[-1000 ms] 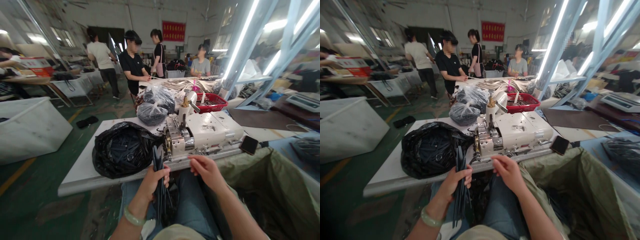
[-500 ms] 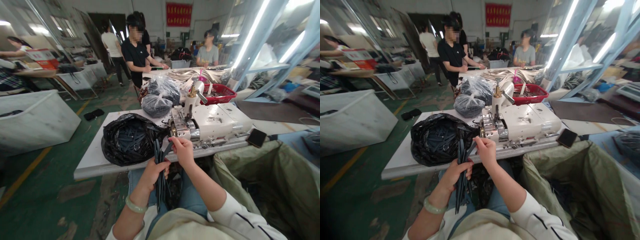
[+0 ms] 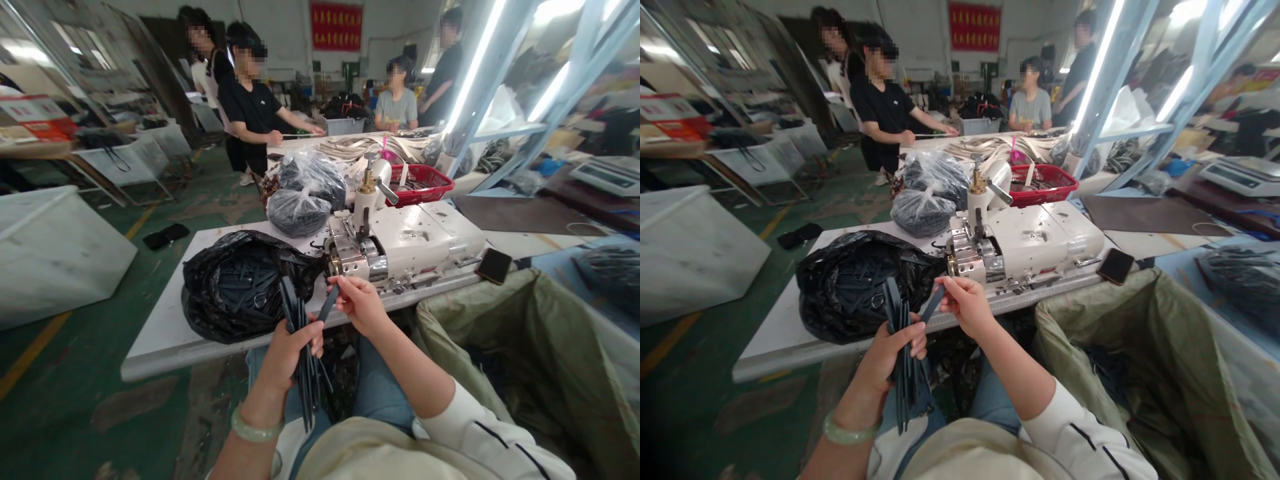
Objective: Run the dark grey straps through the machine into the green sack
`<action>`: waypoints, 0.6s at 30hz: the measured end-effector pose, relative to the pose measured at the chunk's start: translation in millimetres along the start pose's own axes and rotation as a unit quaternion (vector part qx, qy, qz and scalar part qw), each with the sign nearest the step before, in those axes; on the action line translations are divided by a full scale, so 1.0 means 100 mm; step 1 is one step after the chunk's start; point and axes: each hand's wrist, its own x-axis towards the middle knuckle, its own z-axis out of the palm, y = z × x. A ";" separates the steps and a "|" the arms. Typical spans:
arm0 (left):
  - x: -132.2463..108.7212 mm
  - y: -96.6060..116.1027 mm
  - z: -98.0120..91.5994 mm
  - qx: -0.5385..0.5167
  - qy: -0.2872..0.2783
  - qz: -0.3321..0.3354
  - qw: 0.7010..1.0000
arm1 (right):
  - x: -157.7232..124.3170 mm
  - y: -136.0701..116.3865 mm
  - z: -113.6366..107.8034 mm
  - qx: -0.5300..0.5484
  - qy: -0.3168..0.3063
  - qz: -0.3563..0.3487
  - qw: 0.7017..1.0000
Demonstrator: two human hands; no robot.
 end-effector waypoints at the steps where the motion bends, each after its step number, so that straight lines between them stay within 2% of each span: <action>1: -0.01 -0.01 0.00 -0.006 -0.001 -0.006 1.000 | -0.02 0.00 -0.01 0.015 -0.039 0.021 0.999; 4: -0.01 -0.01 -0.01 -0.020 -0.025 -0.047 0.998 | -0.07 0.02 -0.03 0.051 -0.133 0.057 0.988; 6: 0.00 -0.02 -0.02 -0.030 -0.046 -0.075 0.996 | -0.09 0.05 -0.04 0.056 -0.149 0.045 0.986; 8: 0.00 -0.03 -0.03 -0.035 -0.062 -0.091 0.993 | -0.08 0.07 -0.04 0.041 -0.142 0.029 0.989; 12: 0.01 -0.04 -0.07 -0.030 -0.072 -0.091 0.993 | -0.04 0.08 -0.03 0.000 -0.083 0.036 0.996; 15: 0.02 -0.03 -0.11 -0.029 -0.068 -0.086 0.994 | -0.01 0.06 -0.06 -0.029 -0.060 0.045 0.997; 18: 0.02 0.01 -0.14 -0.024 -0.046 -0.074 0.996 | 0.05 0.00 -0.16 -0.085 -0.021 0.011 0.996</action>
